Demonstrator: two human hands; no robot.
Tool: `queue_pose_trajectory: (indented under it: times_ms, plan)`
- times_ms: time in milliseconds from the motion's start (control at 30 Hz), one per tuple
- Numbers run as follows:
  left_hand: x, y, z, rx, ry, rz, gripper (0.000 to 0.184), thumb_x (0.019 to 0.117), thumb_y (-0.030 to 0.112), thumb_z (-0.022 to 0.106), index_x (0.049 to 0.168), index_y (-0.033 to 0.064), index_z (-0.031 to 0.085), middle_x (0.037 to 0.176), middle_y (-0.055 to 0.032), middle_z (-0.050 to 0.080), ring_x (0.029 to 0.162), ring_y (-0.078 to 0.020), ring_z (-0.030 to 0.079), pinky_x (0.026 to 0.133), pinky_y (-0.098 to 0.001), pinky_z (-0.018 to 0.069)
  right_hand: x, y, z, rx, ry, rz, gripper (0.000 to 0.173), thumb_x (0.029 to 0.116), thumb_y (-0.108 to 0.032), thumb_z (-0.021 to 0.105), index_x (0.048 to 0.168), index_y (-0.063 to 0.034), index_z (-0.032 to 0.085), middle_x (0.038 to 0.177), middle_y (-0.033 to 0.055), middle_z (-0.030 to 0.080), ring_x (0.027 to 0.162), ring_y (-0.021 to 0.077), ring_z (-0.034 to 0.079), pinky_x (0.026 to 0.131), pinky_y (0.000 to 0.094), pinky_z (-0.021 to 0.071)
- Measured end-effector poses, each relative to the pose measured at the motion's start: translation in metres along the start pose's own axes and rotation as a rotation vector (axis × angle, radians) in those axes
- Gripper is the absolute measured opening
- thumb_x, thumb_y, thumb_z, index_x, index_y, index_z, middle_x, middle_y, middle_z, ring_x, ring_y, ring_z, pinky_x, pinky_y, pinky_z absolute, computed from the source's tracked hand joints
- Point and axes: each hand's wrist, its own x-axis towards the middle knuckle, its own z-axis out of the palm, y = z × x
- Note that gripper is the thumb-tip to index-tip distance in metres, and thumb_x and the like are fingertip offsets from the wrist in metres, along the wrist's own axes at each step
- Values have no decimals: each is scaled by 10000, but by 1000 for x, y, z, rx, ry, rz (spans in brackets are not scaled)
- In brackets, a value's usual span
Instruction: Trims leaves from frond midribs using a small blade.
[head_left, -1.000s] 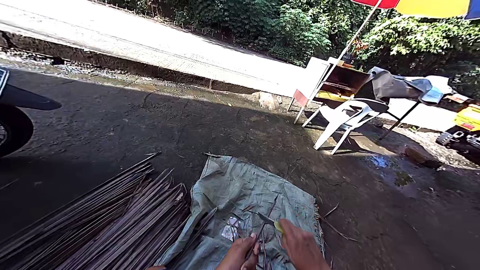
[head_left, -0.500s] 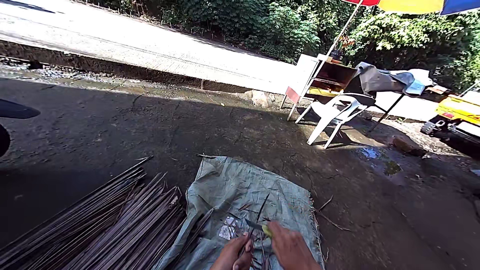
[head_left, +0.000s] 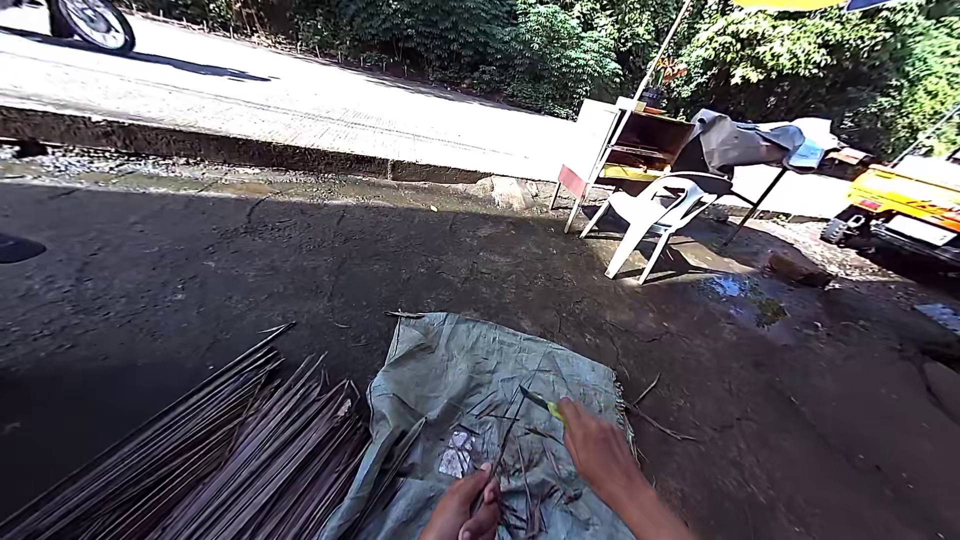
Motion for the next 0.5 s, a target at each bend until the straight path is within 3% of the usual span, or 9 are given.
queue_pose_trajectory:
  times_ms: [33, 100, 267, 333, 400, 500]
  plan:
    - [0, 1, 0, -33, -5, 2, 483, 1135, 223, 113, 776, 169, 432, 447, 132, 325, 331, 69, 290, 346, -87, 248, -8, -8, 8, 45, 84, -122, 154, 899, -45, 622, 1019, 9, 701, 797, 178, 703, 571, 341, 692, 489, 478, 556]
    - [1, 2, -3, -124, -70, 4, 495, 1128, 232, 100, 782, 178, 450, 453, 143, 347, 331, 80, 308, 344, -75, 270, -20, -25, 17, 112, 134, -270, 136, 866, -62, 653, 974, -6, 715, 754, 145, 691, 532, 298, 680, 452, 447, 549]
    - [1, 5, -5, -302, -162, -37, 520, 1120, 253, 91, 765, 185, 465, 459, 146, 383, 329, 83, 358, 344, -63, 315, -3, -9, 26, -47, 227, -242, 148, 824, -60, 714, 964, -24, 746, 717, 150, 670, 524, 305, 667, 447, 426, 537]
    - [1, 6, -3, -308, -158, -36, 517, 1121, 249, 92, 764, 187, 460, 458, 149, 379, 327, 86, 355, 342, -62, 311, 4, -4, 14, -76, 79, -94, 182, 904, -54, 659, 1063, -13, 737, 805, 192, 702, 619, 356, 703, 528, 473, 562]
    - [0, 6, -3, -312, -170, -35, 518, 1116, 229, 79, 766, 186, 458, 465, 152, 381, 330, 90, 351, 346, -59, 307, 15, -1, -5, -70, -175, 123, 287, 1014, -54, 533, 1266, -2, 660, 1019, 246, 711, 834, 422, 721, 705, 532, 566]
    - [-3, 4, -3, -328, -174, -46, 501, 1115, 224, 78, 790, 177, 457, 501, 149, 408, 339, 93, 355, 353, -51, 321, 27, 7, -20, -61, -317, 319, 339, 1066, -74, 433, 1375, -22, 563, 1174, 246, 680, 983, 431, 705, 817, 548, 548]
